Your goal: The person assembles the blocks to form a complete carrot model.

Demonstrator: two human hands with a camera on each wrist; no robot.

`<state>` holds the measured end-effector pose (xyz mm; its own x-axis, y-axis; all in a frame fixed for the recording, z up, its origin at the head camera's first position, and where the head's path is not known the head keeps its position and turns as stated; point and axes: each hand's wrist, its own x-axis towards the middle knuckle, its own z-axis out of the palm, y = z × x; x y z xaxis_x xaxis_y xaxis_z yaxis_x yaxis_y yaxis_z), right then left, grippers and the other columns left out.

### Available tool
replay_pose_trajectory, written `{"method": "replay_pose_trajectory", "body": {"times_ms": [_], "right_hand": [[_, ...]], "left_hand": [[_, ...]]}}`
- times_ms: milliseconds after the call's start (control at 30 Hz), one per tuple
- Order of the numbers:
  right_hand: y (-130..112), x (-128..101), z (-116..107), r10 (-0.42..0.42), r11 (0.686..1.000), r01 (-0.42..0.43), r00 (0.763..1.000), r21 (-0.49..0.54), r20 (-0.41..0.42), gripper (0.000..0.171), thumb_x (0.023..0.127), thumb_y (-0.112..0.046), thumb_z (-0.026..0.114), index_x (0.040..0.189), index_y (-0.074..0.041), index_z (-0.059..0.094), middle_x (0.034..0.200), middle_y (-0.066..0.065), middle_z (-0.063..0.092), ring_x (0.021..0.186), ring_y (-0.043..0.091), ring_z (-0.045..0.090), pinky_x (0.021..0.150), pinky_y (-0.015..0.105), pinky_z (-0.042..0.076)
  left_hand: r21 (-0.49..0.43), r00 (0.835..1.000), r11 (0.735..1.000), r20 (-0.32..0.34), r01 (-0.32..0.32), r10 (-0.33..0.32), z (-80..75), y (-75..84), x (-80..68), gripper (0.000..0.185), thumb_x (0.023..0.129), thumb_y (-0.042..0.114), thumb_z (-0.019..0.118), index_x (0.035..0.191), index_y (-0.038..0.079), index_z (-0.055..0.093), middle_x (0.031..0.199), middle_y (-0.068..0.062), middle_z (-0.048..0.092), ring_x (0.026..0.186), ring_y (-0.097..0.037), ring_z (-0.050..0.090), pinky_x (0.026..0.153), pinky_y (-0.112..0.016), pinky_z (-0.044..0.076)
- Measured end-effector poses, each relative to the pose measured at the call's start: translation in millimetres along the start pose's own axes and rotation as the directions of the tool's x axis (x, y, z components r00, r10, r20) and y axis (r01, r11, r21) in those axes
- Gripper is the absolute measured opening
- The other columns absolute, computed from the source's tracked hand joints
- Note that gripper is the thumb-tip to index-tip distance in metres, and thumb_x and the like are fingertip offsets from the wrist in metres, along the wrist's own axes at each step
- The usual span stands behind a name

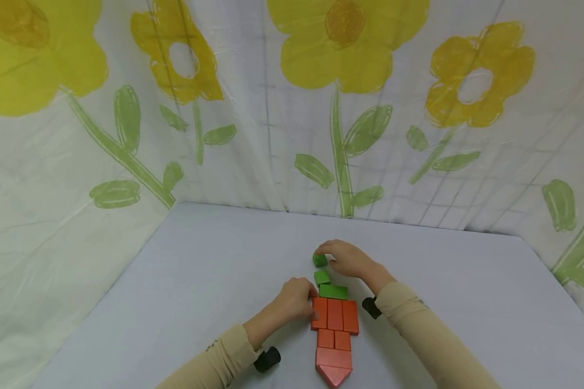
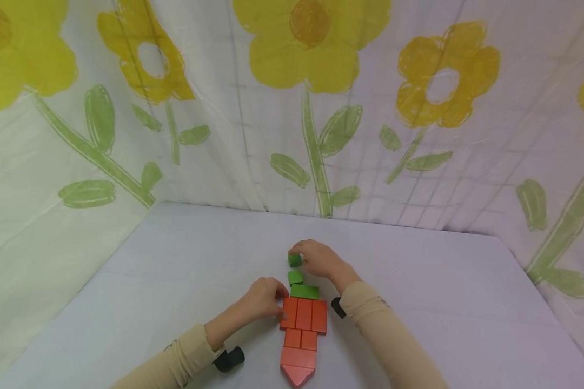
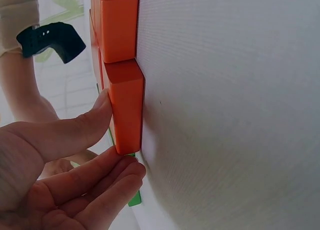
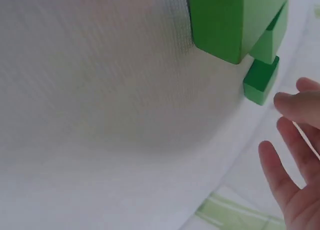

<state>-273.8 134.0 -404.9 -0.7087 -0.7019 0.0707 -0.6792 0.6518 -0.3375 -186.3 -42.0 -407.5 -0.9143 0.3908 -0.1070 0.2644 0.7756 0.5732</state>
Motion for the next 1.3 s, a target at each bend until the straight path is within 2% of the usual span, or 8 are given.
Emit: {"method": "replay_pose_trajectory", "body": {"times_ms": [67, 167, 267, 400, 667, 867, 1300], "right_hand": [[0, 5, 2, 0.014, 0.999, -0.013, 0.999, -0.043, 0.036, 0.047, 0.084, 0.018, 0.051, 0.124, -0.001, 0.064, 0.125, 0.015, 0.062, 0.120, 0.033, 0.054, 0.100, 0.046, 0.042], [0, 7, 3, 0.036, 0.996, -0.030, 0.997, -0.085, 0.073, 0.050, 0.084, 0.020, 0.049, 0.126, -0.003, 0.064, 0.125, 0.015, 0.062, 0.120, 0.032, 0.054, 0.100, 0.044, 0.042], [3, 4, 4, 0.013, 0.990, -0.007, 0.999, -0.143, 0.043, 0.044, 0.083, 0.020, 0.054, 0.119, -0.002, 0.067, 0.116, 0.014, 0.066, 0.111, 0.030, 0.060, 0.095, 0.041, 0.046], [8, -4, 3, -0.062, 0.977, 0.054, 0.997, -0.206, -0.034, 0.036, 0.079, 0.019, 0.062, 0.108, -0.002, 0.070, 0.103, 0.011, 0.068, 0.099, 0.027, 0.064, 0.087, 0.038, 0.050], [12, -13, 3, -0.082, 0.987, 0.079, 0.996, -0.138, -0.019, 0.035, 0.078, 0.013, 0.069, 0.110, -0.003, 0.071, 0.104, 0.011, 0.069, 0.099, 0.027, 0.065, 0.086, 0.038, 0.051], [13, -20, 0, -0.087, 0.984, 0.086, 0.996, -0.155, -0.004, 0.032, 0.077, 0.012, 0.071, 0.106, -0.002, 0.072, 0.099, 0.009, 0.069, 0.094, 0.025, 0.065, 0.081, 0.035, 0.052], [16, -45, -5, -0.040, 0.988, 0.050, 0.997, -0.147, 0.068, 0.030, 0.078, 0.006, 0.074, 0.106, -0.007, 0.074, 0.102, 0.006, 0.069, 0.095, 0.023, 0.065, 0.080, 0.037, 0.053]], "left_hand": [[-0.002, 1.000, 1.000, -0.003, -0.002, 0.002, 0.4, -0.3, 0.2, 0.035, 0.065, 0.008, 0.089, 0.094, -0.004, 0.073, 0.086, -0.009, 0.069, 0.083, -0.023, 0.063, 0.071, -0.031, 0.053], [-0.002, 1.000, 1.000, -0.003, 0.004, -0.004, 0.7, 0.0, 0.7, 0.035, 0.065, 0.008, 0.089, 0.094, -0.004, 0.073, 0.087, -0.009, 0.069, 0.084, -0.023, 0.063, 0.072, -0.031, 0.052], [-0.001, 1.000, 1.000, -0.003, 0.007, -0.007, 0.8, 0.4, 0.6, 0.035, 0.065, 0.008, 0.089, 0.094, -0.003, 0.073, 0.086, -0.009, 0.069, 0.083, -0.022, 0.063, 0.071, -0.031, 0.052], [-0.003, 1.000, 1.000, -0.005, 0.013, -0.013, 0.4, 0.6, -0.4, 0.035, 0.065, 0.008, 0.089, 0.094, -0.004, 0.073, 0.086, -0.008, 0.068, 0.083, -0.022, 0.062, 0.071, -0.031, 0.052], [-0.017, 1.000, 1.000, 0.002, 0.022, -0.022, -0.5, 0.8, -1.5, 0.035, 0.066, 0.007, 0.089, 0.095, -0.004, 0.073, 0.087, -0.009, 0.068, 0.083, -0.022, 0.062, 0.071, -0.032, 0.052], [-0.019, 1.000, 1.000, 0.005, 0.021, -0.021, -0.1, 1.1, -1.5, 0.036, 0.066, 0.008, 0.089, 0.095, -0.004, 0.072, 0.087, -0.009, 0.068, 0.084, -0.022, 0.062, 0.071, -0.032, 0.052], [-0.029, 1.000, 0.999, 0.008, 0.020, -0.020, -1.1, 1.9, -2.6, 0.036, 0.067, 0.007, 0.088, 0.097, -0.005, 0.072, 0.088, -0.010, 0.068, 0.083, -0.022, 0.062, 0.071, -0.032, 0.053]]}}
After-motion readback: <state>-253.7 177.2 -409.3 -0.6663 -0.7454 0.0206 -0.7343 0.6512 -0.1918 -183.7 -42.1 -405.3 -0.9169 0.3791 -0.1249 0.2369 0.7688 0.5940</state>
